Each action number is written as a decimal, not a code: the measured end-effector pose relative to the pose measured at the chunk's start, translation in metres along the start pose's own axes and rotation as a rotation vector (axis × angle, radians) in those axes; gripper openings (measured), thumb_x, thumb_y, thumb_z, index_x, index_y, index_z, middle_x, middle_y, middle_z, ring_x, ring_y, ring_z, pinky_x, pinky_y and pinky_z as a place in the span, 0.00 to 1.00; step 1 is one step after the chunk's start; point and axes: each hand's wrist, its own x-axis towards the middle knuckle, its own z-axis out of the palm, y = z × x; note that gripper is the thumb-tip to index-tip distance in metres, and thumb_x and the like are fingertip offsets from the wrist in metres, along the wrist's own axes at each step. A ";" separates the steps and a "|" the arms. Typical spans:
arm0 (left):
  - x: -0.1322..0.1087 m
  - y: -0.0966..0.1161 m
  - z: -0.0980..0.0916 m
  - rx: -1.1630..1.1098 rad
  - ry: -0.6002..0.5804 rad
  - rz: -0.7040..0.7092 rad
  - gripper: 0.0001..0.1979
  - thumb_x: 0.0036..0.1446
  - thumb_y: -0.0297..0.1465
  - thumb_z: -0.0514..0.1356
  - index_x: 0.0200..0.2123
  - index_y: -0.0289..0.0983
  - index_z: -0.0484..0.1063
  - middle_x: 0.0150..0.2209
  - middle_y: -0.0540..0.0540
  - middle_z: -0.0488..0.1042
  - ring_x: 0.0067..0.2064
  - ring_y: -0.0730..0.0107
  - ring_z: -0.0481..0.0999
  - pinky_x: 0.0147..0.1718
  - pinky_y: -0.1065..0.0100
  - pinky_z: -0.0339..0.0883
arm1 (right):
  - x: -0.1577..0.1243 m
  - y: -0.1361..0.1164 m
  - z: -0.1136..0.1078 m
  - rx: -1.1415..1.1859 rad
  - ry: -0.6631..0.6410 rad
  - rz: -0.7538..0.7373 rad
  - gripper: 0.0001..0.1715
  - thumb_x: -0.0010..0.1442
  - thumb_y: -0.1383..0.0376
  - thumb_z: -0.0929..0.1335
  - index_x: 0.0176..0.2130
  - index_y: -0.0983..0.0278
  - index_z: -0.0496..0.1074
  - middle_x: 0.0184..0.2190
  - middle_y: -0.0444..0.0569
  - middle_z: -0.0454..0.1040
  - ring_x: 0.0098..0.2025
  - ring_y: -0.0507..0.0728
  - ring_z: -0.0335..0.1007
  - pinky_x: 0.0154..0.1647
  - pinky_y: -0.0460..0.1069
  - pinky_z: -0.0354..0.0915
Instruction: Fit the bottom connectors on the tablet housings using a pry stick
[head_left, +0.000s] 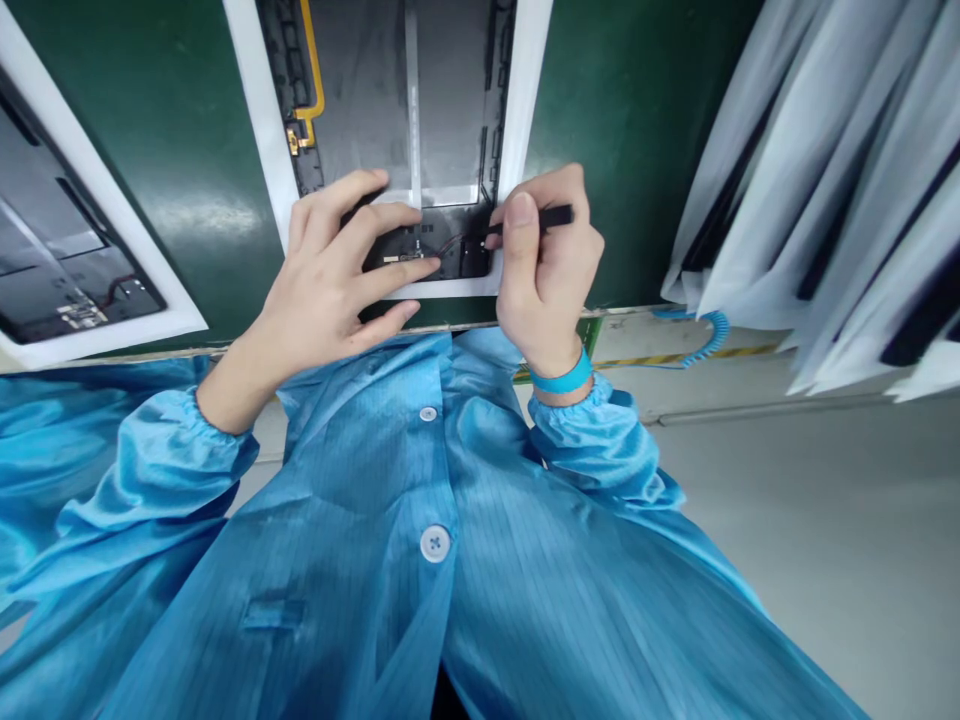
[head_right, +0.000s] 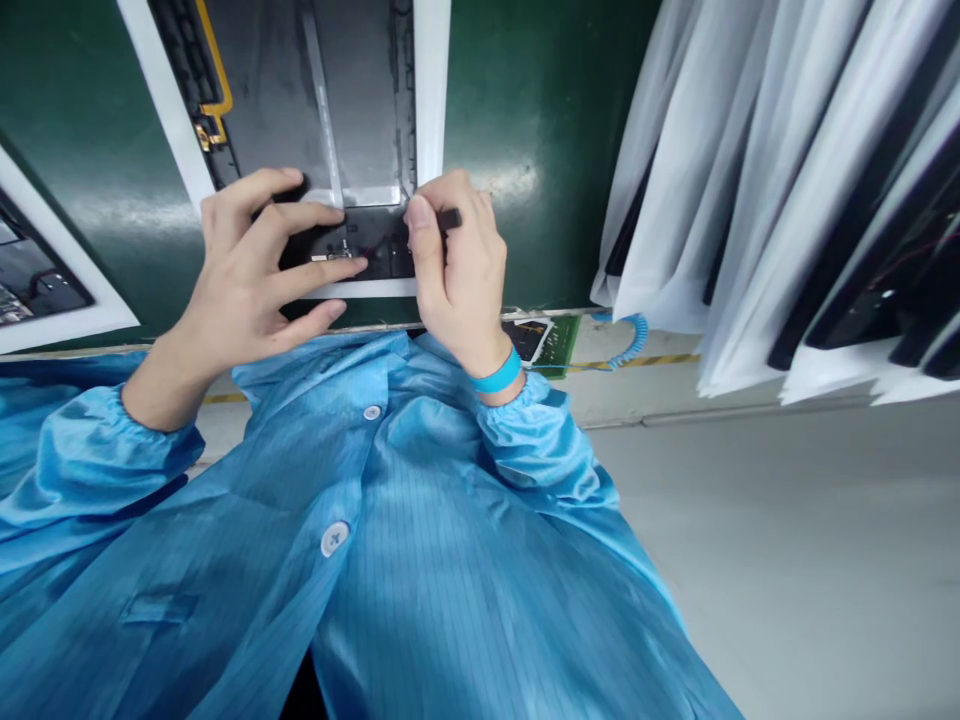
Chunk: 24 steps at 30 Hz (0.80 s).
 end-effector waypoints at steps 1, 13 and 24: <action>0.000 -0.001 0.000 0.008 0.021 0.017 0.23 0.77 0.47 0.61 0.69 0.48 0.78 0.72 0.40 0.72 0.78 0.29 0.61 0.69 0.21 0.59 | 0.000 0.001 0.001 -0.003 0.008 -0.004 0.24 0.84 0.45 0.55 0.43 0.54 0.66 0.39 0.45 0.72 0.38 0.58 0.73 0.50 0.59 0.71; -0.001 0.003 0.006 0.092 0.047 0.035 0.22 0.76 0.41 0.62 0.70 0.51 0.76 0.73 0.40 0.72 0.78 0.28 0.63 0.66 0.24 0.64 | -0.002 -0.001 0.005 0.072 0.124 -0.120 0.18 0.84 0.52 0.59 0.43 0.55 0.67 0.37 0.44 0.72 0.35 0.56 0.71 0.42 0.55 0.69; -0.013 0.003 0.010 0.104 0.028 -0.073 0.25 0.75 0.35 0.59 0.72 0.58 0.72 0.70 0.44 0.74 0.78 0.32 0.64 0.68 0.21 0.62 | -0.014 -0.004 0.010 0.103 -0.039 0.007 0.25 0.82 0.42 0.57 0.44 0.53 0.70 0.39 0.48 0.76 0.41 0.60 0.75 0.52 0.63 0.75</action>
